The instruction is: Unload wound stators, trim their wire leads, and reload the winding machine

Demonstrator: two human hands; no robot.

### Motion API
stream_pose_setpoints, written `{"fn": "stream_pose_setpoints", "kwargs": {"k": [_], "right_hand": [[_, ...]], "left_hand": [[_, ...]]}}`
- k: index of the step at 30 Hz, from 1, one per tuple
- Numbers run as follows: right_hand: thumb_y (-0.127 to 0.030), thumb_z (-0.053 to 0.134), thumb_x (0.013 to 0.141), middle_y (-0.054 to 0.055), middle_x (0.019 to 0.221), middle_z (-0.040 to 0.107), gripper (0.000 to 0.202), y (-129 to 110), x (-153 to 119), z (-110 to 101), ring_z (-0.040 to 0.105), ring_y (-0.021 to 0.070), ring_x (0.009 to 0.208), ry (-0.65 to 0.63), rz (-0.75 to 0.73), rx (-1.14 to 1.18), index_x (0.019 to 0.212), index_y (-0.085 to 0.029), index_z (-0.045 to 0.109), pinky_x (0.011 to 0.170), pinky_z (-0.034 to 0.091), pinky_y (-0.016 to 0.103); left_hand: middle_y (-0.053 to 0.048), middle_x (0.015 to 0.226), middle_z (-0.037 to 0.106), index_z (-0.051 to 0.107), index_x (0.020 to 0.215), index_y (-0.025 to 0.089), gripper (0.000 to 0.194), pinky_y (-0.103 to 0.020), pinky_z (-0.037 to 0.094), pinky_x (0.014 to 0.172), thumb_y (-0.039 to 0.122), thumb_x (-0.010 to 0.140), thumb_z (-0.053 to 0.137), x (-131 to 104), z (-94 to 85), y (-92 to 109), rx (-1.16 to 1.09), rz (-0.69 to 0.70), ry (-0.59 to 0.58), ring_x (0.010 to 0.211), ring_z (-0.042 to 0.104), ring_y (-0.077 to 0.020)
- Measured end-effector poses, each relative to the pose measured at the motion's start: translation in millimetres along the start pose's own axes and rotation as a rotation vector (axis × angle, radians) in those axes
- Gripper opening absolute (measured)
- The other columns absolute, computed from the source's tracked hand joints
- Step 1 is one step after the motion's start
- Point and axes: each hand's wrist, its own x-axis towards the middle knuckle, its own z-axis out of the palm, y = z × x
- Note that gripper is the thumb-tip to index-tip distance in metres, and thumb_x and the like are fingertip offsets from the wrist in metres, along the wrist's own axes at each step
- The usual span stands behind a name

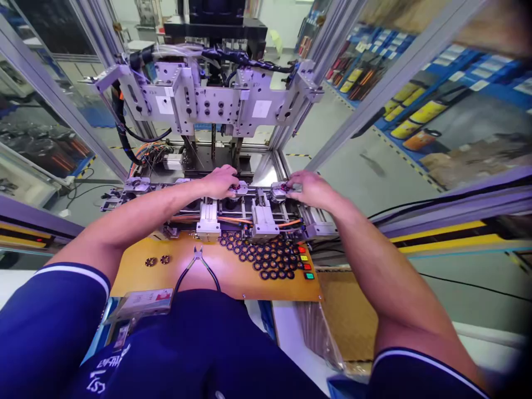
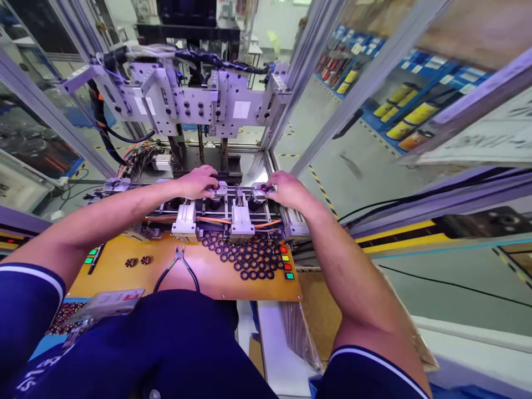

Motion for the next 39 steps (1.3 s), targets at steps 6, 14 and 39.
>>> {"fn": "stream_pose_setpoints", "kwargs": {"k": [6, 14, 39], "right_hand": [[-0.025, 0.079, 0.064, 0.008, 0.118, 0.068, 0.029, 6.9, 9.1, 9.4, 0.064, 0.0304, 0.107, -0.055, -0.002, 0.097, 0.093, -0.021, 0.077, 0.099, 0.050, 0.043], [-0.028, 0.071, 0.077, 0.008, 0.112, 0.068, 0.008, -25.0, -5.1, -29.3, 0.065, 0.0270, 0.102, 0.059, -0.111, 0.260, 0.078, -0.020, 0.071, 0.096, 0.052, 0.047], [-0.037, 0.055, 0.098, 0.008, 0.119, 0.060, 0.021, -179.4, -149.5, 177.9, 0.057, 0.0207, 0.107, 0.276, -0.001, 0.361, 0.109, -0.021, 0.063, 0.094, 0.049, 0.041]], "left_hand": [[-0.016, 0.128, 0.060, 0.071, 0.107, 0.016, 0.034, -0.043, 0.042, 0.101, 0.031, 0.077, 0.071, 13.4, -4.9, -3.4, -0.039, -0.004, -0.084, 0.124, 0.048, -0.0317], [-0.017, 0.129, 0.055, 0.064, 0.100, 0.012, 0.025, -0.043, 0.039, 0.107, 0.034, 0.092, 0.056, -92.6, -45.3, 29.0, -0.302, 0.126, 0.386, 0.123, 0.050, -0.0255], [-0.010, 0.111, 0.068, 0.068, 0.092, 0.019, 0.011, -0.047, 0.052, 0.095, 0.023, 0.082, 0.070, -358.5, 164.2, 64.4, -0.200, -0.691, 0.813, 0.106, 0.064, -0.0256]]}}
